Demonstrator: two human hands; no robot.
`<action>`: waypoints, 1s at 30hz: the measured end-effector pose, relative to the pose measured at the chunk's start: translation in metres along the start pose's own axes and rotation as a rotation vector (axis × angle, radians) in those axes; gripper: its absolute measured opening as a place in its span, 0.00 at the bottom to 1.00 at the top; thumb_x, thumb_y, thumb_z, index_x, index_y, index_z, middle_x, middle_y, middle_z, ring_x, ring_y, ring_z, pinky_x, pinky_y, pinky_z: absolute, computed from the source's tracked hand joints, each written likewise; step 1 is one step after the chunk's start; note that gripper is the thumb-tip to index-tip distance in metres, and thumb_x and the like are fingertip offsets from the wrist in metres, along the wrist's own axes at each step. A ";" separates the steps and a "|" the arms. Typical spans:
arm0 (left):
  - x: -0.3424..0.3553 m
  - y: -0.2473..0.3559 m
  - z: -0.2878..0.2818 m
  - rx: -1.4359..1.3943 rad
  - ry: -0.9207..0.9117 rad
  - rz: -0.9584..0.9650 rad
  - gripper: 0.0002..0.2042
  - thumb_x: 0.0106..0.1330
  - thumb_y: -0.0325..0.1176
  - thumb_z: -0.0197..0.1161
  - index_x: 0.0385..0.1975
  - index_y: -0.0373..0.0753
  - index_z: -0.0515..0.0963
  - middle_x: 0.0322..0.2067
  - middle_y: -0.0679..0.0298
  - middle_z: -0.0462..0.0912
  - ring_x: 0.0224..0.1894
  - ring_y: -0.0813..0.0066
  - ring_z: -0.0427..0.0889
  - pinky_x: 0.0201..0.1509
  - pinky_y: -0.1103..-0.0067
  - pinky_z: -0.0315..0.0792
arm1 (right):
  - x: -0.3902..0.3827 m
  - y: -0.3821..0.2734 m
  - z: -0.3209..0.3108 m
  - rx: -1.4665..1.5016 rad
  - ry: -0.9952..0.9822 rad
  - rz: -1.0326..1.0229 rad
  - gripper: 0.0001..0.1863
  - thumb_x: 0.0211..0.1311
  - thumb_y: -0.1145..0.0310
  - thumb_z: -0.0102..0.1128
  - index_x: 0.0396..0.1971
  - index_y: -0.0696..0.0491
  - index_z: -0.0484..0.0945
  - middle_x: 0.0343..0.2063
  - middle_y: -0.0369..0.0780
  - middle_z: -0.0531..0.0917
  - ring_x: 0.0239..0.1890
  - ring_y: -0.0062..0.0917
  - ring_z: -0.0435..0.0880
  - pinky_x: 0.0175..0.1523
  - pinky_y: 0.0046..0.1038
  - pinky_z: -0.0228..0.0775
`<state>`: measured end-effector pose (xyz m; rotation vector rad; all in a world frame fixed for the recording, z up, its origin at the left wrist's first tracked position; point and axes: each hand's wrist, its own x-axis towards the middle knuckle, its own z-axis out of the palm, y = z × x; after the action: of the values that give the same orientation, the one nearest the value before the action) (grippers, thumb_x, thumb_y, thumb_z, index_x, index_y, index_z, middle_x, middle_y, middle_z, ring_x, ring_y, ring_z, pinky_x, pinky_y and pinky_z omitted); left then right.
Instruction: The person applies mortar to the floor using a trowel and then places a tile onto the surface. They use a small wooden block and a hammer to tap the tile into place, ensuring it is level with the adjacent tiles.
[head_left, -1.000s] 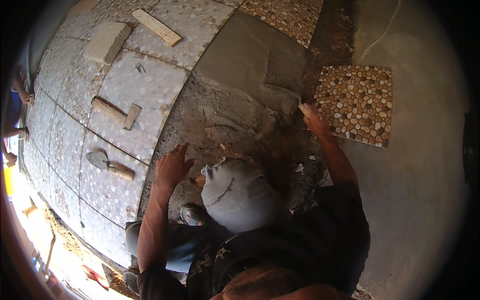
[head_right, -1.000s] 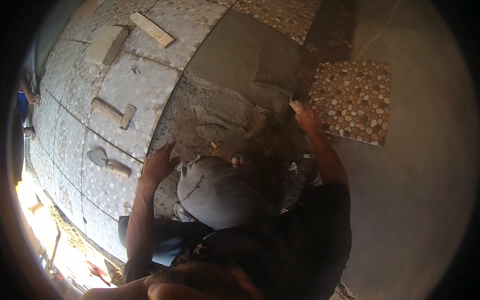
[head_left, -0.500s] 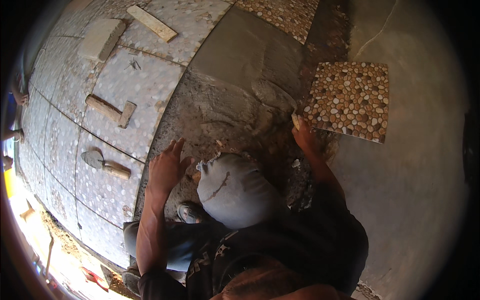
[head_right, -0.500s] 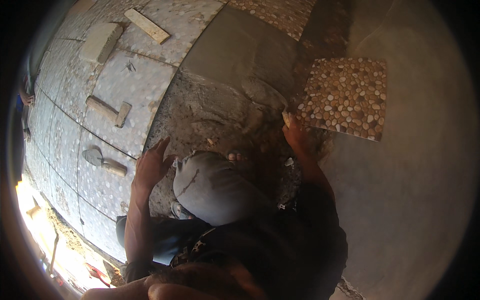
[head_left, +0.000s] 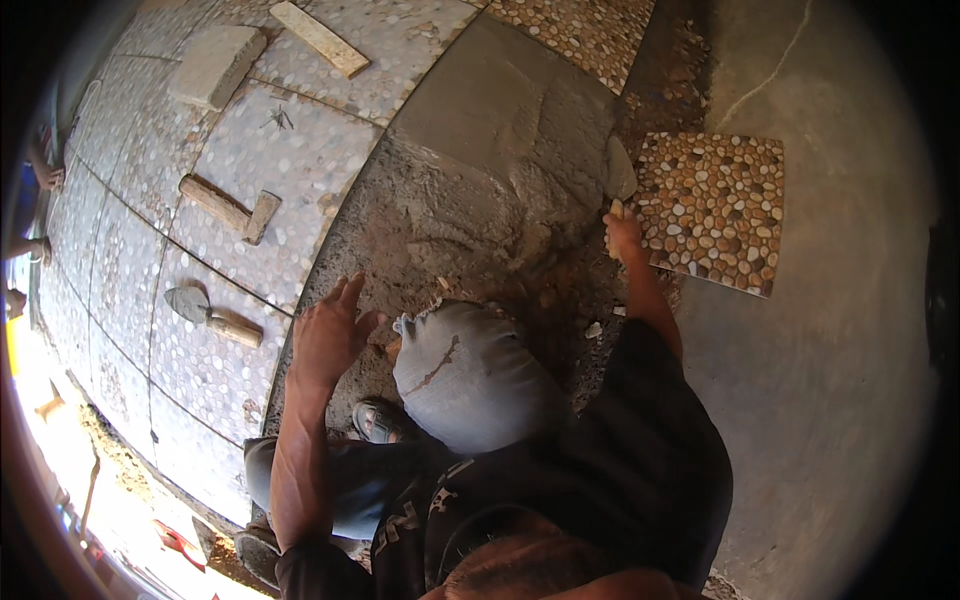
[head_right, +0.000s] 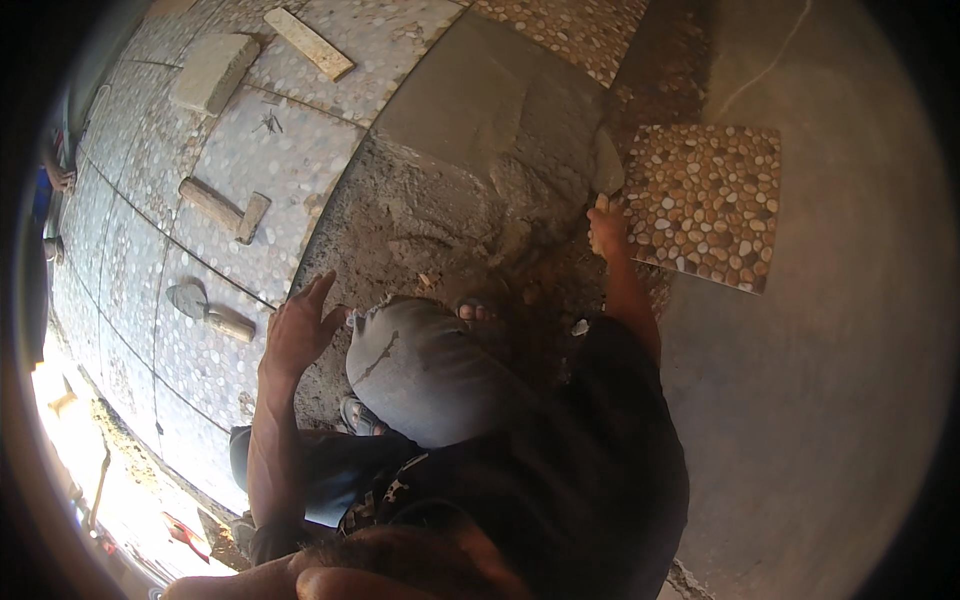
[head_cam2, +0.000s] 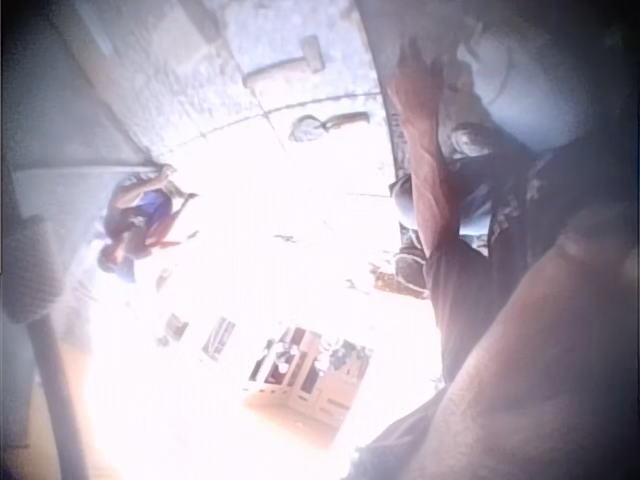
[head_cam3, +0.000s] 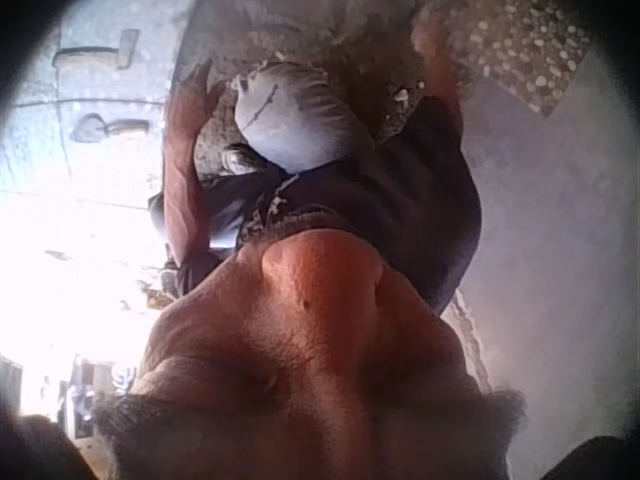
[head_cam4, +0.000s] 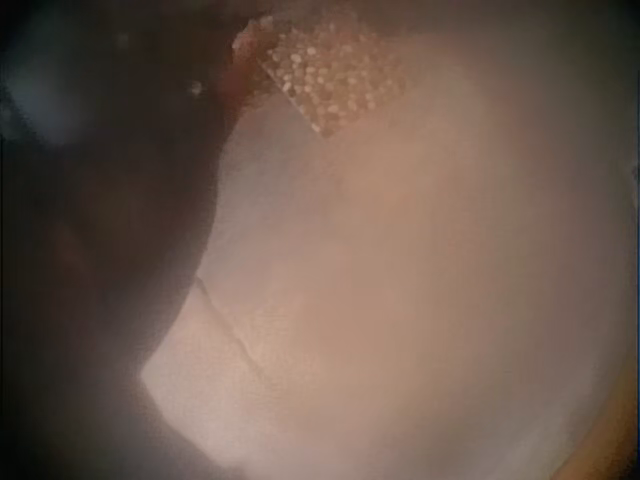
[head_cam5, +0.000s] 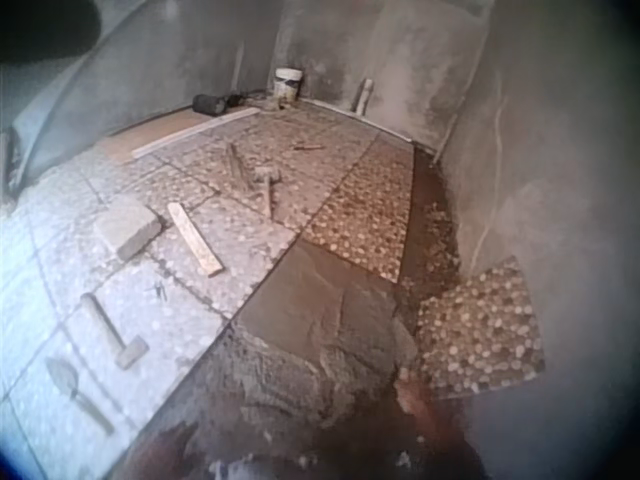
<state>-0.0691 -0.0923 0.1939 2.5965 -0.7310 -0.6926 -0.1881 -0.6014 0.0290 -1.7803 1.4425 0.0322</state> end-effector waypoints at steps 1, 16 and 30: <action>-0.001 -0.001 0.001 0.019 0.019 0.011 0.29 0.59 0.49 0.59 0.58 0.40 0.66 0.54 0.50 0.71 0.49 0.52 0.77 0.49 0.64 0.72 | -0.017 0.006 0.004 0.005 -0.022 -0.021 0.24 0.59 0.66 0.57 0.54 0.57 0.65 0.24 0.38 0.74 0.21 0.23 0.74 0.25 0.28 0.69; 0.011 0.014 -0.004 -0.062 -0.040 0.022 0.30 0.58 0.48 0.61 0.58 0.40 0.65 0.56 0.52 0.71 0.52 0.50 0.75 0.52 0.62 0.70 | -0.161 0.039 0.067 0.095 -0.158 -0.190 0.24 0.57 0.69 0.56 0.53 0.57 0.64 0.25 0.40 0.75 0.21 0.25 0.77 0.25 0.29 0.70; -0.002 0.006 -0.011 -0.072 -0.023 -0.036 0.30 0.58 0.50 0.60 0.59 0.42 0.65 0.56 0.51 0.70 0.53 0.52 0.74 0.54 0.63 0.69 | -0.082 -0.029 0.034 -0.705 0.049 -0.577 0.31 0.56 0.62 0.57 0.60 0.53 0.61 0.44 0.51 0.78 0.43 0.47 0.79 0.47 0.43 0.71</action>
<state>-0.0667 -0.0936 0.2062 2.5460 -0.6548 -0.7472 -0.1771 -0.5150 0.0636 -2.7357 0.9444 0.2191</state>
